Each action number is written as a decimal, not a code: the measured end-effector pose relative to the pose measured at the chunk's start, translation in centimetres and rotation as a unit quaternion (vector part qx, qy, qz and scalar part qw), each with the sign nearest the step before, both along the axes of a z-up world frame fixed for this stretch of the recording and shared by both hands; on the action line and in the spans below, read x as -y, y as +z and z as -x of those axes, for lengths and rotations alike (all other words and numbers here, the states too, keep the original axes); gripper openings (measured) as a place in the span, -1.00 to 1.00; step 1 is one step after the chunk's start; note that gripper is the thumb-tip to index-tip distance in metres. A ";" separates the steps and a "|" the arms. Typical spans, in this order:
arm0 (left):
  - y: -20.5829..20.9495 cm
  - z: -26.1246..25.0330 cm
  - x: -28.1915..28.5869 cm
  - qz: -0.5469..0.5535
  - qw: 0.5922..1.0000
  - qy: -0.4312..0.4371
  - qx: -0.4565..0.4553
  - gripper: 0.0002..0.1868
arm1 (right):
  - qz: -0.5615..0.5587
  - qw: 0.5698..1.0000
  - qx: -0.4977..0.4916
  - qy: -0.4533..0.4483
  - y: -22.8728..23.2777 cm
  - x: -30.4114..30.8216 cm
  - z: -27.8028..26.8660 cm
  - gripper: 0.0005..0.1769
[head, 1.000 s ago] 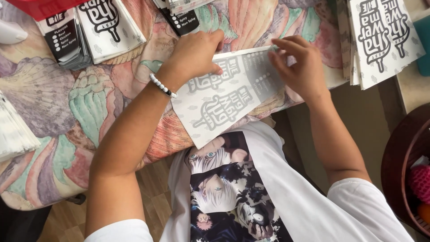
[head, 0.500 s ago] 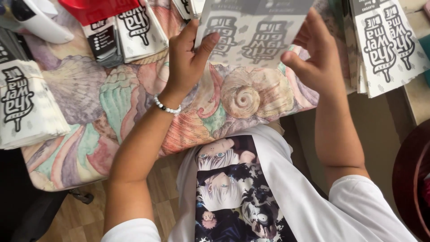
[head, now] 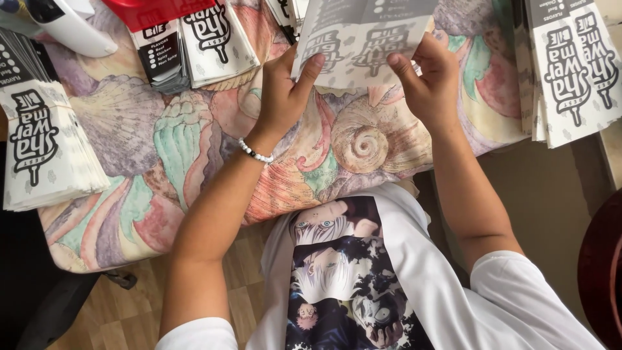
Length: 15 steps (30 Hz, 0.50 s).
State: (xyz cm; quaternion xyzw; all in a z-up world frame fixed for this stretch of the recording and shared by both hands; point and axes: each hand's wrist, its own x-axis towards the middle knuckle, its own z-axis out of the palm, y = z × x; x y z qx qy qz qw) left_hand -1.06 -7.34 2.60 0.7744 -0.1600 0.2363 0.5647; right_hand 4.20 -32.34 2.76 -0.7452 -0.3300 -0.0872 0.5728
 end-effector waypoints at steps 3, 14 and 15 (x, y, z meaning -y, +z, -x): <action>-0.3 0.5 0.2 0.009 1.000 -0.012 -0.013 -0.51 | -0.003 1.000 0.016 0.001 -0.1 0.4 -0.6 -0.85; 5.5 3.5 -5.3 0.141 0.971 -0.063 -0.183 -0.02 | 0.585 0.789 -0.182 0.058 12.0 1.7 -8.0 -0.58; 5.6 2.9 -5.9 0.033 0.979 -0.047 -0.196 -0.24 | 0.643 0.749 -0.130 0.094 10.0 0.8 -9.2 -0.56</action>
